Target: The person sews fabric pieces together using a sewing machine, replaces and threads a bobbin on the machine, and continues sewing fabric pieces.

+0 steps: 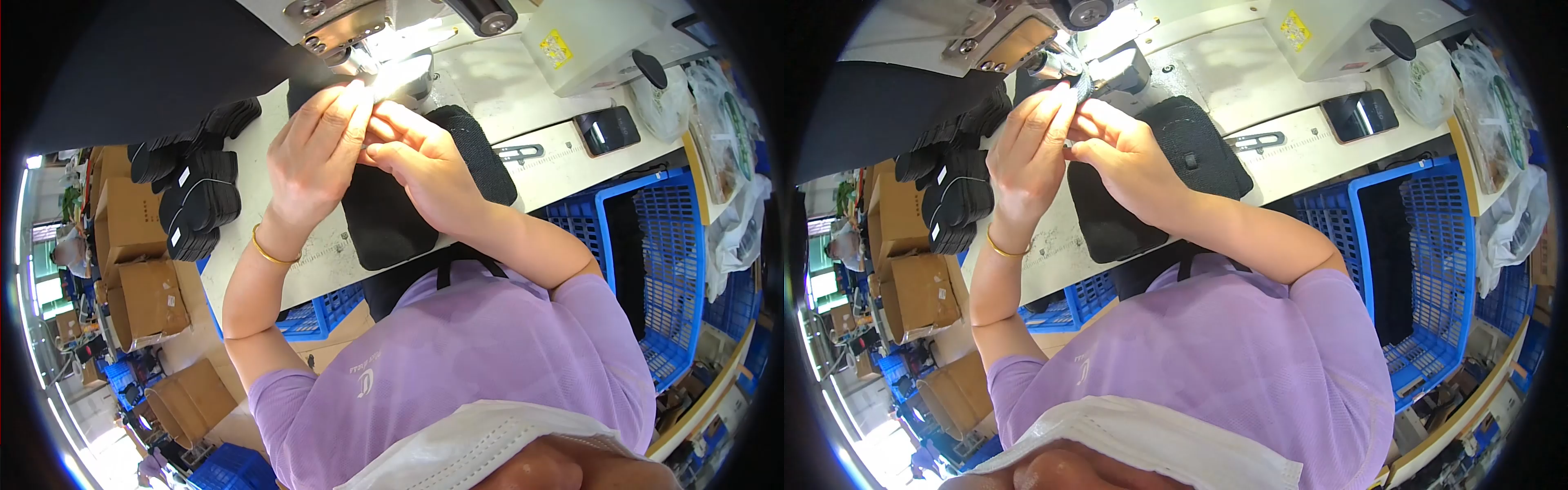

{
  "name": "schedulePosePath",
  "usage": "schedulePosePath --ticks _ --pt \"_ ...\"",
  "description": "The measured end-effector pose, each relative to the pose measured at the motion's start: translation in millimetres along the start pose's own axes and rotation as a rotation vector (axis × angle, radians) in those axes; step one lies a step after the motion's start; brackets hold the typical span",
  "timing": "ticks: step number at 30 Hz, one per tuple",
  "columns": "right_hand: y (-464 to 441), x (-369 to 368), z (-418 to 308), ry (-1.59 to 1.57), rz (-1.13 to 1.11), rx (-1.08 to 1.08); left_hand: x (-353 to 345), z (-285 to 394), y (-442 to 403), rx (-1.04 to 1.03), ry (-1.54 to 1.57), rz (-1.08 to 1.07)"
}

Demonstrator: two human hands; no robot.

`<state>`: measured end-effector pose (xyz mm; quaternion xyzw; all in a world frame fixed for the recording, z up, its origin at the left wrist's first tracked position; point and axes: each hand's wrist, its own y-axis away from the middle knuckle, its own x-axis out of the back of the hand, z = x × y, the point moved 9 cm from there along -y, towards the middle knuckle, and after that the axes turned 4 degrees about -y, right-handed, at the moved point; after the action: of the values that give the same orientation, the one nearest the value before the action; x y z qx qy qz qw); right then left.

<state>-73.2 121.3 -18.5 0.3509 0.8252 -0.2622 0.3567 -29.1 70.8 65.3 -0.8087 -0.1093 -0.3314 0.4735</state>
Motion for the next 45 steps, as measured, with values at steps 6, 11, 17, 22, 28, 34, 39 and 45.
schedulePosePath --ticks 6,11,17,22,28,34,39,45 --pt "-5.8 0.2 -0.5 0.008 0.016 0.018 -3.4 -3.0 -3.8 -0.003 -0.047 0.039" --pt "-3.7 1.4 -3.3 0.035 0.052 -0.018 -8.5 0.9 -6.7 0.057 -0.078 0.067" --pt "-1.6 0.6 -6.5 0.109 0.057 -0.033 -13.0 4.0 -8.6 0.105 -0.138 0.024" --pt "1.8 5.8 -5.0 0.135 0.087 -0.043 -14.3 -5.2 -3.7 0.211 -0.017 0.029" --pt "-1.5 9.9 -4.1 0.222 0.072 0.015 -7.6 -41.2 -0.8 0.136 0.191 -0.062" --pt "-3.1 6.4 -1.3 0.311 0.005 -0.009 2.4 -19.4 -7.8 0.154 0.23 -0.138" --pt "3.7 9.7 -14.3 0.387 0.067 0.009 -0.1 -3.7 -7.7 0.185 0.099 -0.095" --pt "11.8 15.1 -29.9 0.593 0.082 0.089 -13.2 14.7 3.9 0.3 0.019 -0.073"
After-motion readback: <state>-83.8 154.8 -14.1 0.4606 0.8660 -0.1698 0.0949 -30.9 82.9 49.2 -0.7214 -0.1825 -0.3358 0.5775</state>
